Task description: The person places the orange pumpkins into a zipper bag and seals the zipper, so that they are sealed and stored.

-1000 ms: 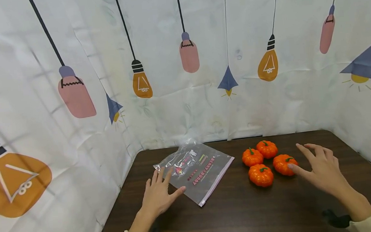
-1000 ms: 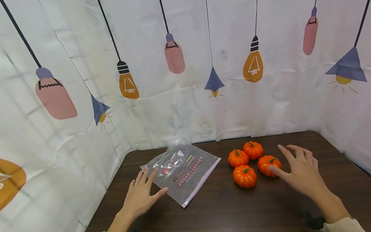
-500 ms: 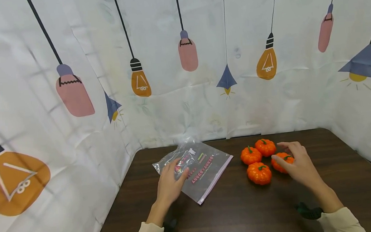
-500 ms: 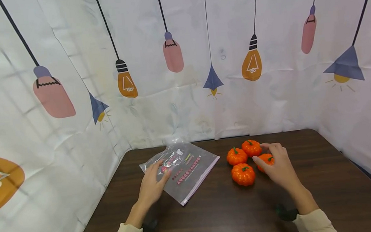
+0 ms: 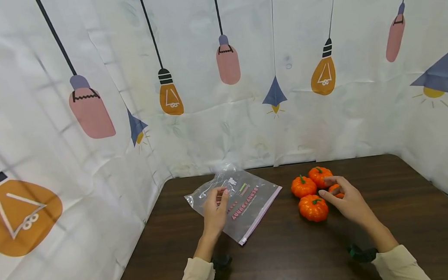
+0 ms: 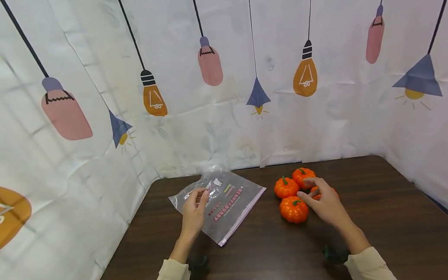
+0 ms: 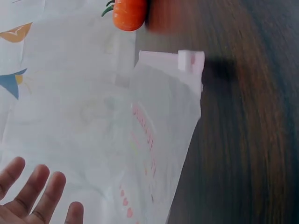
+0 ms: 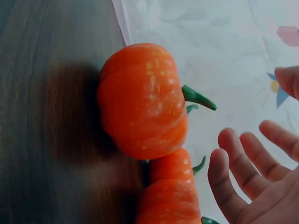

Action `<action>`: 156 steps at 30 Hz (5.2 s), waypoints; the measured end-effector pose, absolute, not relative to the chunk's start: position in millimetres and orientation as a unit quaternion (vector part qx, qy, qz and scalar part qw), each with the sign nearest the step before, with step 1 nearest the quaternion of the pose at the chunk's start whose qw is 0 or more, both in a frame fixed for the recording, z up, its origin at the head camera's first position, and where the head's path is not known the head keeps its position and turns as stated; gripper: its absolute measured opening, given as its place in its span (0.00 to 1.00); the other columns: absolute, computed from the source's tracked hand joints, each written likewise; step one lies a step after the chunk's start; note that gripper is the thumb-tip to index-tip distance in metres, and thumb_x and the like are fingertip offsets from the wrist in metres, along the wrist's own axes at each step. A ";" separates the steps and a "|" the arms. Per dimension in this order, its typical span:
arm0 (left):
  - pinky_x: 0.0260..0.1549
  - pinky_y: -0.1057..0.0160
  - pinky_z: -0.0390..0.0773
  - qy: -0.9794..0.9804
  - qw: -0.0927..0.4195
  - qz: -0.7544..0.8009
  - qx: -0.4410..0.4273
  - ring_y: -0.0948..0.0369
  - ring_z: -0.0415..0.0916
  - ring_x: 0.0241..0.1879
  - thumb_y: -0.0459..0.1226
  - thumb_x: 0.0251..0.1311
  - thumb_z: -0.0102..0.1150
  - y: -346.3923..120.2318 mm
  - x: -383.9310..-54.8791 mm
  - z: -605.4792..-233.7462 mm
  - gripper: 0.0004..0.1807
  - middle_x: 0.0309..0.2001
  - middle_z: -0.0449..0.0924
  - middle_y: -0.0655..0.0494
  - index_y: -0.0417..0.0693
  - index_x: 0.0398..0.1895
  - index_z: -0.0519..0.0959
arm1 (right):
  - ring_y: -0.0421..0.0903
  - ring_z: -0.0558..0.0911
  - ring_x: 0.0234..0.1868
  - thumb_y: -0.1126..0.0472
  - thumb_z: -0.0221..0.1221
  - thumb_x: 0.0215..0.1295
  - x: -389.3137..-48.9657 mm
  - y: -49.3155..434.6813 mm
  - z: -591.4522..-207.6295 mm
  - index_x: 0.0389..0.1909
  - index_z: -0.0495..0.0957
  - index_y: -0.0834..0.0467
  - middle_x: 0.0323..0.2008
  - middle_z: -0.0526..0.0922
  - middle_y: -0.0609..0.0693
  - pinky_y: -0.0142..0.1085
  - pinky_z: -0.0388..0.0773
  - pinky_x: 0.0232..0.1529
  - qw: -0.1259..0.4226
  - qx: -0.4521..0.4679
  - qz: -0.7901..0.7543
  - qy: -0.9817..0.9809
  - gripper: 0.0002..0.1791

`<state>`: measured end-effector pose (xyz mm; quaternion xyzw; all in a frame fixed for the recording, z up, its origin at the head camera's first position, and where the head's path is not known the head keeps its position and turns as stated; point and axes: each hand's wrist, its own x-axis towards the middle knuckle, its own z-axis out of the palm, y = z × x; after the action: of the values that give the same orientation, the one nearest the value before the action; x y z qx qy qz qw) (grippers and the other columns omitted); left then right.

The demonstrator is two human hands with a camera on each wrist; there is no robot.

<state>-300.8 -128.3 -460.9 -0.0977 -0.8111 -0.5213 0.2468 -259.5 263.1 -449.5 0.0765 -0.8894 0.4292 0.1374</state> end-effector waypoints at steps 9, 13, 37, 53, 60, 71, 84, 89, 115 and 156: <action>0.39 0.66 0.79 -0.836 0.198 -0.500 -0.109 0.61 0.81 0.38 0.41 0.67 0.62 -129.5 -302.2 -464.5 0.07 0.38 0.86 0.54 0.49 0.42 0.84 | 0.43 0.80 0.44 0.46 0.60 0.73 -271.0 268.9 -455.5 0.69 0.69 0.58 0.63 0.76 0.60 0.35 0.79 0.39 0.107 0.106 0.426 -0.892 0.30; 0.40 0.62 0.79 -0.844 0.183 -0.489 -0.121 0.61 0.81 0.37 0.40 0.65 0.65 -135.9 -301.1 -467.5 0.05 0.36 0.85 0.56 0.51 0.40 0.84 | 0.45 0.79 0.45 0.46 0.60 0.72 -272.3 271.8 -459.3 0.69 0.68 0.59 0.65 0.75 0.60 0.39 0.78 0.40 0.085 0.114 0.423 -0.895 0.32; 0.52 0.38 0.68 -0.924 0.047 -0.313 -0.216 0.53 0.71 0.52 0.54 0.41 0.81 -128.6 -301.6 -477.8 0.40 0.51 0.76 0.49 0.56 0.60 0.74 | 0.67 0.79 0.60 0.45 0.68 0.64 -281.0 270.9 -470.3 0.69 0.67 0.61 0.69 0.70 0.67 0.62 0.77 0.58 0.028 0.178 0.374 -0.910 0.39; 0.54 0.28 0.64 -0.938 -0.010 -0.260 -0.229 0.41 0.64 0.63 0.58 0.39 0.81 -124.5 -296.0 -484.8 0.38 0.64 0.70 0.42 0.64 0.56 0.76 | 0.63 0.77 0.61 0.43 0.73 0.56 -283.0 269.7 -481.4 0.68 0.69 0.60 0.65 0.70 0.64 0.59 0.77 0.59 0.023 0.212 0.346 -0.914 0.44; 0.50 0.34 0.67 -0.937 -0.033 -0.257 -0.235 0.50 0.70 0.56 0.56 0.39 0.82 -126.1 -295.4 -485.0 0.41 0.51 0.78 0.50 0.64 0.60 0.75 | 0.60 0.76 0.60 0.43 0.74 0.55 -282.6 268.0 -480.7 0.69 0.69 0.59 0.64 0.71 0.63 0.56 0.76 0.58 0.020 0.212 0.341 -0.916 0.45; 0.34 0.56 0.59 -0.932 -0.037 -0.268 -0.241 0.63 0.66 0.34 0.51 0.42 0.82 -129.3 -297.0 -485.2 0.35 0.32 0.73 0.57 0.60 0.56 0.77 | 0.58 0.76 0.58 0.44 0.74 0.55 -282.9 267.8 -479.9 0.69 0.69 0.59 0.64 0.71 0.63 0.54 0.76 0.57 0.016 0.216 0.340 -0.915 0.44; 0.31 0.66 0.70 -0.910 -0.027 -0.304 -0.282 0.63 0.70 0.31 0.42 0.52 0.76 -134.0 -300.9 -484.6 0.19 0.36 0.80 0.49 0.51 0.44 0.78 | 0.58 0.76 0.58 0.45 0.75 0.54 -282.2 268.3 -476.1 0.69 0.68 0.60 0.63 0.71 0.64 0.56 0.76 0.56 0.010 0.222 0.332 -0.917 0.46; 0.34 0.66 0.72 -0.905 -0.021 -0.311 -0.288 0.59 0.74 0.34 0.39 0.52 0.73 -133.8 -300.8 -485.4 0.12 0.35 0.81 0.50 0.49 0.38 0.81 | 0.59 0.76 0.58 0.45 0.75 0.54 -282.4 268.4 -476.6 0.69 0.68 0.60 0.63 0.72 0.63 0.57 0.76 0.57 0.008 0.222 0.331 -0.917 0.46; 0.30 0.70 0.72 -0.911 -0.005 -0.301 -0.281 0.71 0.68 0.28 0.30 0.56 0.66 -133.0 -300.9 -484.1 0.06 0.26 0.77 0.63 0.50 0.27 0.82 | 0.71 0.68 0.69 0.47 0.74 0.56 -280.2 267.8 -477.2 0.71 0.66 0.60 0.69 0.68 0.67 0.70 0.65 0.65 -0.001 0.224 0.343 -0.912 0.46; 0.25 0.59 0.67 -0.901 0.216 -0.372 -0.059 0.62 0.66 0.23 0.26 0.54 0.63 -127.5 -298.0 -465.7 0.11 0.19 0.69 0.59 0.51 0.23 0.83 | 0.67 0.69 0.70 0.43 0.73 0.56 -278.2 263.6 -472.9 0.71 0.66 0.56 0.71 0.68 0.63 0.68 0.67 0.65 -0.006 0.219 0.340 -0.914 0.46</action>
<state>-298.0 -127.5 -465.7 -0.0590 -0.9008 -0.3723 0.2156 -278.2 263.6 -472.9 0.2191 -0.9143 0.3405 -0.0064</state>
